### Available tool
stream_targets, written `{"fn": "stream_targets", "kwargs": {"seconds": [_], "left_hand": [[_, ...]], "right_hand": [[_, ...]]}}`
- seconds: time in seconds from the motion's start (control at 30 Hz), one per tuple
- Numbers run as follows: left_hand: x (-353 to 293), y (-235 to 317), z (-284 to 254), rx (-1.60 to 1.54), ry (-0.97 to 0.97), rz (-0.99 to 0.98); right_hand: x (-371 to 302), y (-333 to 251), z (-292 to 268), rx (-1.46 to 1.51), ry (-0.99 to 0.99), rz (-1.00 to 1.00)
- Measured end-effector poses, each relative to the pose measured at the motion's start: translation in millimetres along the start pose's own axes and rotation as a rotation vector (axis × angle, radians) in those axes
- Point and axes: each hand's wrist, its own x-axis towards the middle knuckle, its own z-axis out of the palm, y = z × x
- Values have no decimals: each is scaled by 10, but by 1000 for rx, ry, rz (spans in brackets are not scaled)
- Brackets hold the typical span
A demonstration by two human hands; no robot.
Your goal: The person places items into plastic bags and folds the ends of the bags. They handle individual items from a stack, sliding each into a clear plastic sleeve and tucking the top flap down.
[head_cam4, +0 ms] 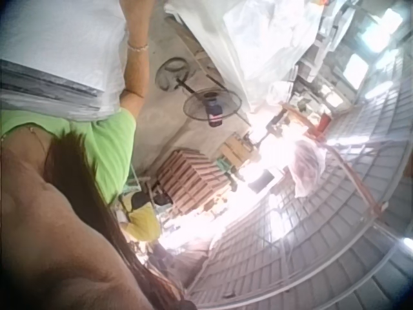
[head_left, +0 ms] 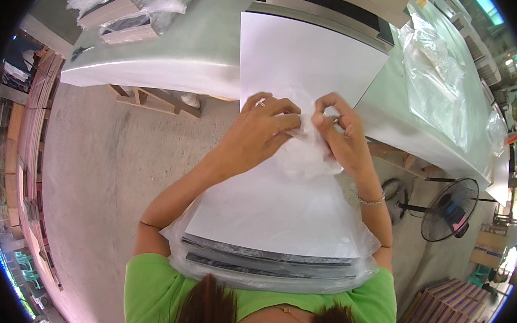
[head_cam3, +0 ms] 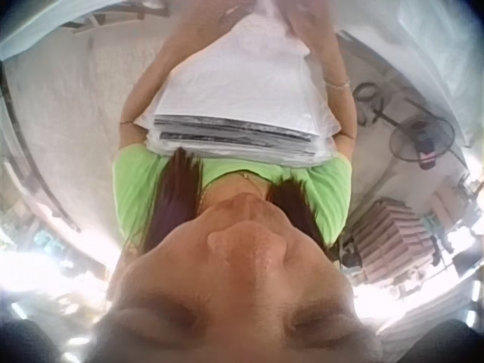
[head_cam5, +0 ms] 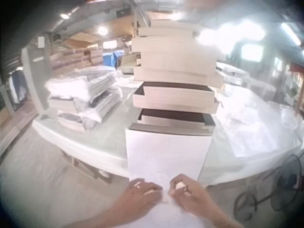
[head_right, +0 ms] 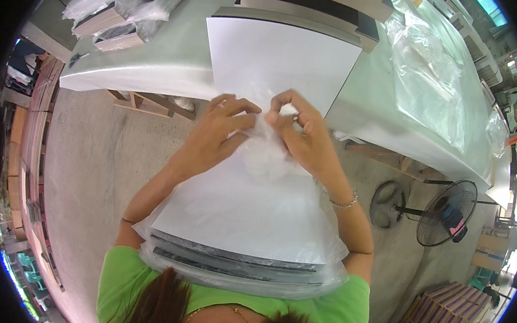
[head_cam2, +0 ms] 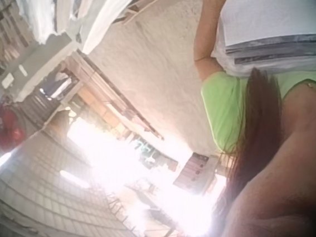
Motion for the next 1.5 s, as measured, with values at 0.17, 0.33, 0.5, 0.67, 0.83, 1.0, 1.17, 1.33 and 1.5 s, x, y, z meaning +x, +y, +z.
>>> {"fn": "stream_targets", "kwargs": {"seconds": [0.17, 0.33, 0.5, 0.67, 0.83, 1.0, 1.17, 1.33, 1.5], "left_hand": [[71, -107, -54, -1393, 143, -490], [-238, -83, -46, -1415, -69, -677], [-551, -677, 129, -1904, -398, -543], [-245, -630, -124, -2172, 294, -312], [-243, -653, 14, -2253, -43, -240], [-672, -1045, 643, -1696, -665, -380], [-702, -1200, 642, -2122, -590, -299], [-681, -1295, 622, -2142, 102, -93], [-173, -1093, 13, -2439, 169, -155]], "right_hand": [[-115, 247, -389, 343, -629, -24], [-162, 455, -532, 913, -440, -340], [-126, 393, -534, 928, -180, -386], [-219, 589, -596, 378, -142, -586], [-454, 96, -265, 1074, 584, 16], [-379, 394, -574, 1332, 24, -229], [-241, 550, -566, 1528, -98, -186], [-338, 803, -593, 999, 124, 39], [-580, 1297, -751, 654, -328, 235]]}}
